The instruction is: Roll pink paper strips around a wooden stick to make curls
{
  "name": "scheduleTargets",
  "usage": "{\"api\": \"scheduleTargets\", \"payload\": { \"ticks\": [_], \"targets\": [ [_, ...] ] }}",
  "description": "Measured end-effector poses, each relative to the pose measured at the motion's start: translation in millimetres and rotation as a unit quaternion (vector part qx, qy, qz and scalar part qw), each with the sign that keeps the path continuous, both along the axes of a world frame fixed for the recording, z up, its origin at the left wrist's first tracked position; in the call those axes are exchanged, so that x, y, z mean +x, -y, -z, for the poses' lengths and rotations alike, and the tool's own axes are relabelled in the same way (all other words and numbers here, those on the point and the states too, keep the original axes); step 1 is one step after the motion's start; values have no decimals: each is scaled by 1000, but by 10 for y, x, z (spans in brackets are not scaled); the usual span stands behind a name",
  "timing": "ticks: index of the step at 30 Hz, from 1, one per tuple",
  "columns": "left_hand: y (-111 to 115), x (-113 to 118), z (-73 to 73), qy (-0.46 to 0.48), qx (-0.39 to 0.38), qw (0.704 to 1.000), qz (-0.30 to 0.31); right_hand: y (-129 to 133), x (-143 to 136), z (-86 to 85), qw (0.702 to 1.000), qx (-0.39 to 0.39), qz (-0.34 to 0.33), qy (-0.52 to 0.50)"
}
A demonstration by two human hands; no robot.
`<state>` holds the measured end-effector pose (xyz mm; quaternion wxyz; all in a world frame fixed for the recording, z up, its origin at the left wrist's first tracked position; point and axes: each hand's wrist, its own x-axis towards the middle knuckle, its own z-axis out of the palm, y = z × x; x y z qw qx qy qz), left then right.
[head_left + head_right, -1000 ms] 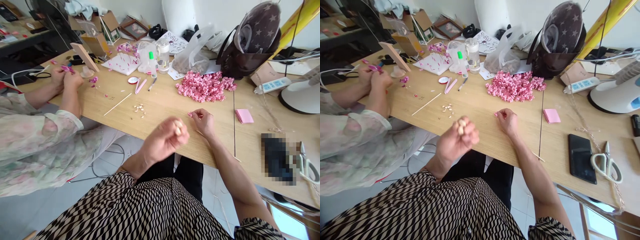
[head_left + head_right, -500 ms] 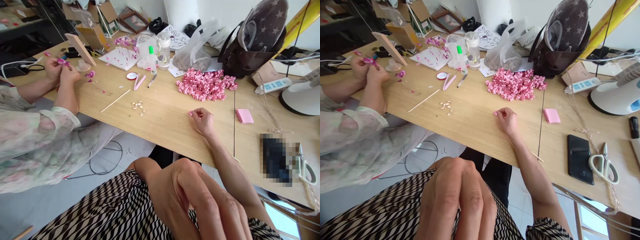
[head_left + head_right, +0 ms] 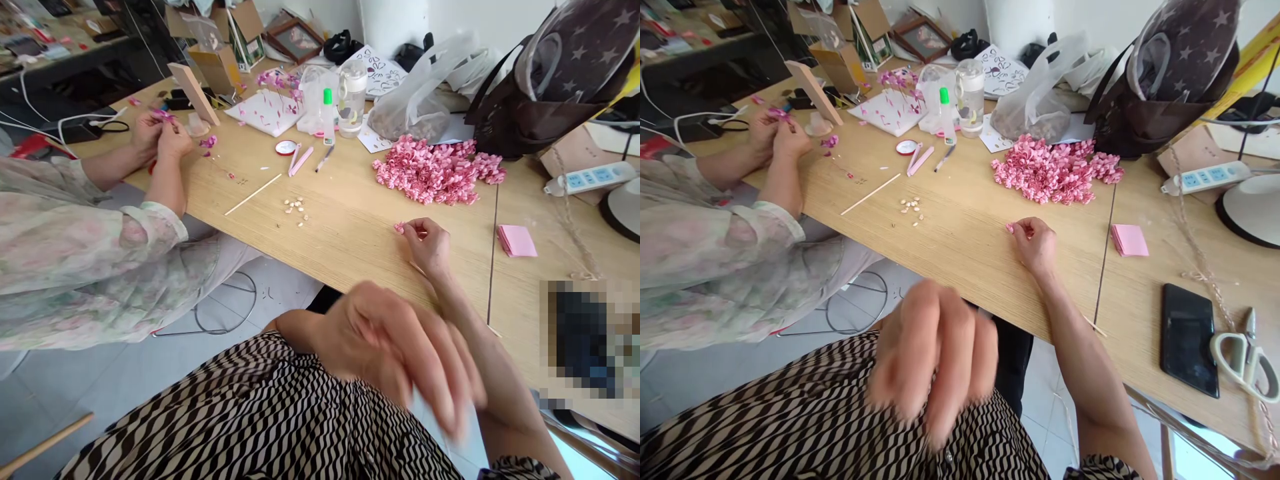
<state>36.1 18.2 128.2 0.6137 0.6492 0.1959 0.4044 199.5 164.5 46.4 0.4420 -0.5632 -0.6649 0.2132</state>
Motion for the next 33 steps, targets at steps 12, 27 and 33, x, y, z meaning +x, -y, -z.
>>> {"api": "scheduleTargets", "payload": {
  "ticks": [12, 27, 33],
  "targets": [
    [-815, -1937, 1088, -531, 229, 667, -470, -10, -56, -13, 1000, -1, -12, 0],
    [-1028, -1583, 1022, -496, 255, 724, -406, 29, -43, -43, 1000, -11, -18, 14],
    [-1141, -1112, 630, -321, 213, 857, -341, 19, -31, -52, 1000, -3, -8, -10]
  ]
}}
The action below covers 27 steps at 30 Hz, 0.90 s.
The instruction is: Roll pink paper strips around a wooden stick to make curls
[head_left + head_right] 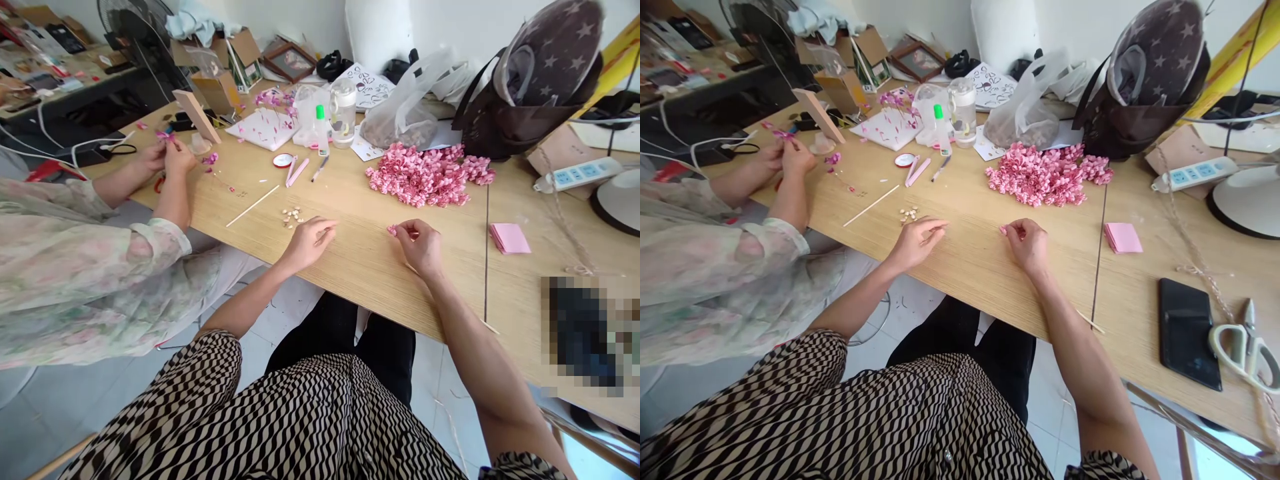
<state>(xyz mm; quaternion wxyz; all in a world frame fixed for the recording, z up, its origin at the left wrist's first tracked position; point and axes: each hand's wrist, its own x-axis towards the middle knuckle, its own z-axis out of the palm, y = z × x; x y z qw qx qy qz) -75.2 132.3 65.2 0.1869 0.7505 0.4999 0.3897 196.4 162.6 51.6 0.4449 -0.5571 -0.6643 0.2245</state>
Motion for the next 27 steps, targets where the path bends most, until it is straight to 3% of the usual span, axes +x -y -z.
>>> {"api": "scheduleTargets", "payload": {
  "ticks": [2, 4, 6, 9, 16, 24, 27],
  "targets": [
    [-142, 317, -134, 79, -21, 995, 65, 12, 6, -24, 1000, -1, 5, -25],
    [-338, 640, -202, 139, -31, 987, 79, 26, 18, -50, 999, 4, 2, -41],
    [-528, 923, -189, 182, -41, 979, 86, 29, 40, -62, 998, 18, 0, -56],
    [-685, 1182, -55, 230, -88, 961, 123, 9, 81, -38, 998, 24, 3, -62],
    [-579, 1188, 200, 323, -215, 907, 166, 9, 56, 43, 997, -6, -16, -77],
    [-592, 1214, 245, 392, -295, 860, 141, 41, -29, 32, 994, -43, -12, -99],
    [-583, 1201, 213, 379, -298, 866, 133, 47, -42, 34, 994, -48, -10, -96]
  ]
}}
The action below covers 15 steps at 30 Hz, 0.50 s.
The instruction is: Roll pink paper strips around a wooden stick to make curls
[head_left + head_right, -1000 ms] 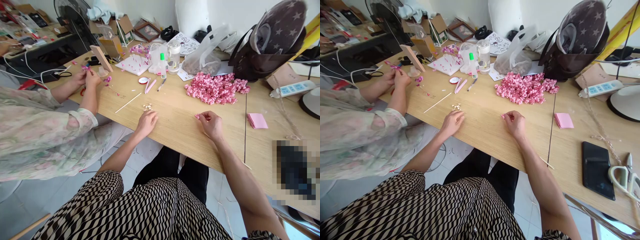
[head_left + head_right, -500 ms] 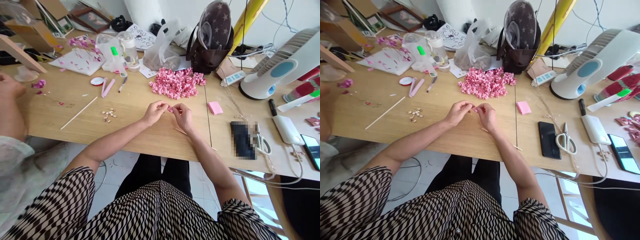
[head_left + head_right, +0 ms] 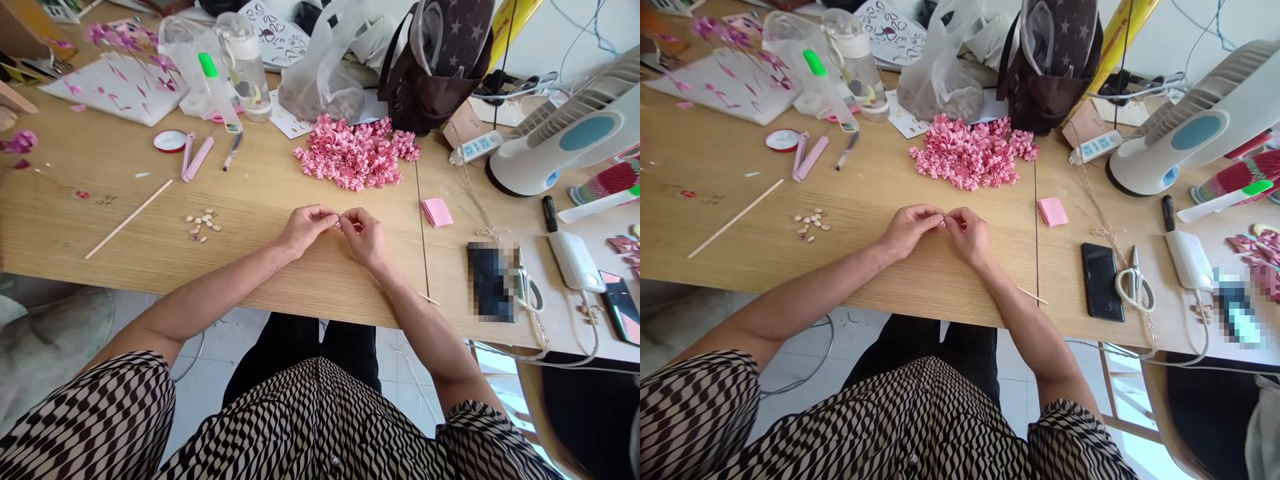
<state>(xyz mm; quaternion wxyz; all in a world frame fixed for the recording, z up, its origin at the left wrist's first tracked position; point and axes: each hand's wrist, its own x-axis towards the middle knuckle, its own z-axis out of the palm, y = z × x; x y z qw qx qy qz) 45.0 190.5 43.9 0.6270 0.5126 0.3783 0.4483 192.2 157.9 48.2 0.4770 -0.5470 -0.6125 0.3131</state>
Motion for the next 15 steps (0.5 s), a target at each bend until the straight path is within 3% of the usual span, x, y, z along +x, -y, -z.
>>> {"api": "scheduleTargets", "payload": {
  "ticks": [15],
  "targets": [
    [-56, -93, -65, -56, 109, 992, 16, 22, -1, -24, 1000, -21, -9, 0]
  ]
}}
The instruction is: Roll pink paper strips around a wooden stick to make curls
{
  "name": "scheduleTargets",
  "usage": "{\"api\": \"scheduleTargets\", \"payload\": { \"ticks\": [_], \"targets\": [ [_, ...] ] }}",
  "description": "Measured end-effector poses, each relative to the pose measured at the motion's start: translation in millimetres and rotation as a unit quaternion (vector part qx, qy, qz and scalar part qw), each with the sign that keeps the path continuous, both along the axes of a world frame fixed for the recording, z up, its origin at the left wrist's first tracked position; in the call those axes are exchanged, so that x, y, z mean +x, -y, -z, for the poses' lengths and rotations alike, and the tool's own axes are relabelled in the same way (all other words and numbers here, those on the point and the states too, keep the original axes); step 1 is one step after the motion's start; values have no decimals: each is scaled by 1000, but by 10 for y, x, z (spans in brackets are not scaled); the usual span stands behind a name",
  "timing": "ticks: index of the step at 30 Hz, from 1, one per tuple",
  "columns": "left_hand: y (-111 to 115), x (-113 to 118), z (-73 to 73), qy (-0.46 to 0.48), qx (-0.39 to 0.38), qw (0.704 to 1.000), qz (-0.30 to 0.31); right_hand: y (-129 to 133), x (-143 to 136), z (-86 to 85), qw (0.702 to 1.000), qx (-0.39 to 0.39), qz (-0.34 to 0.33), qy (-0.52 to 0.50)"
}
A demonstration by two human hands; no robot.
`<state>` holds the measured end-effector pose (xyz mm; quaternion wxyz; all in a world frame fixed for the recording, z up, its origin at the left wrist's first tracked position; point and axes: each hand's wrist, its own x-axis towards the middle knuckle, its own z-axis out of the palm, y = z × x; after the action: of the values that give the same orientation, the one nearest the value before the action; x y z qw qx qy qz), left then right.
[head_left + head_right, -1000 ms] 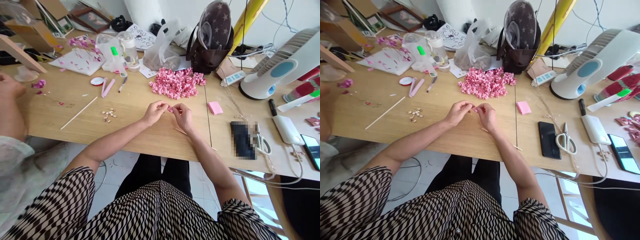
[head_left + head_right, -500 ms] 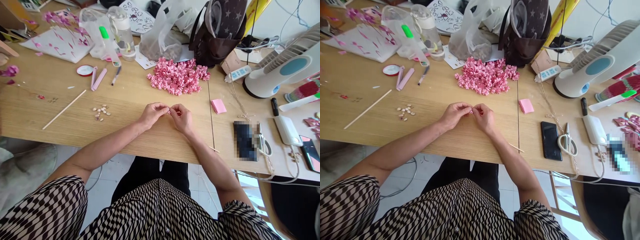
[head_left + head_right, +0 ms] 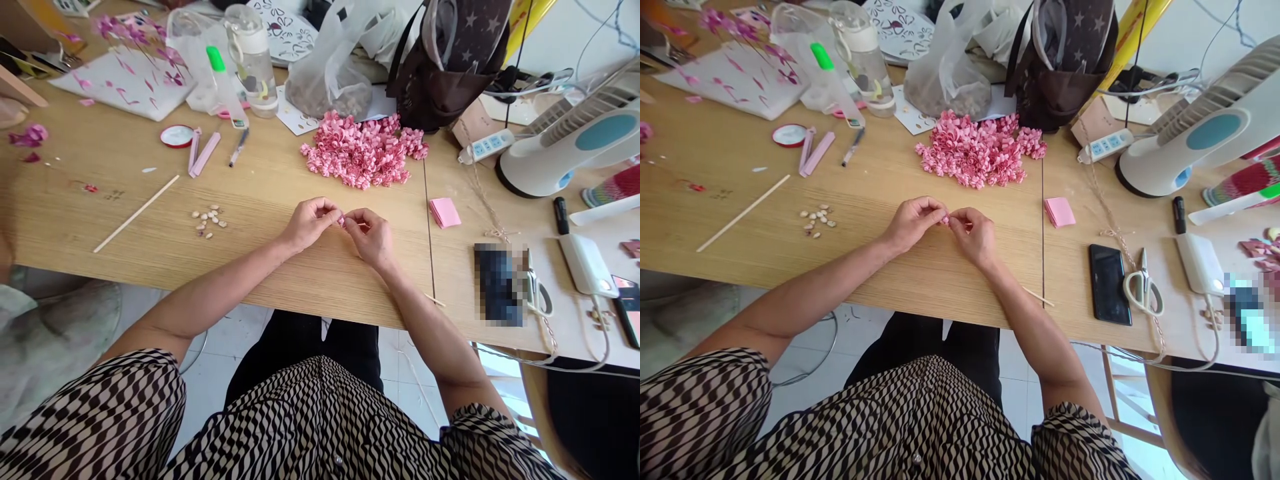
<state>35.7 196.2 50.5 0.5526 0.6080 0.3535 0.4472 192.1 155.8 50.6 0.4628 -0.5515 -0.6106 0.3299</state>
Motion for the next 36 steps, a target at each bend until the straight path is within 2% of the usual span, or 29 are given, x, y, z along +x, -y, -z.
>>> {"api": "scheduleTargets", "payload": {
  "ticks": [12, 18, 22, 26, 31, 36],
  "targets": [
    [-12, -7, 5, 10, -3, 1000, 25, 14, 7, -23, 999, 39, 6, 26],
    [1, 6, -9, 2, -5, 1000, 26, 5, 46, 38, 983, 130, 24, 128],
    [2, 4, -10, -2, -4, 1000, 22, 1, 49, 61, 973, 174, 21, 147],
    [-10, -4, 26, 14, -17, 999, 32, 2, 15, 56, 983, 149, 29, 99],
    [-22, -5, 67, 29, -52, 997, 42, 7, -36, 35, 996, 78, 39, 7],
    [-19, -9, 42, 24, -43, 998, 50, 8, -27, 25, 997, 66, 38, 16]
  ]
}}
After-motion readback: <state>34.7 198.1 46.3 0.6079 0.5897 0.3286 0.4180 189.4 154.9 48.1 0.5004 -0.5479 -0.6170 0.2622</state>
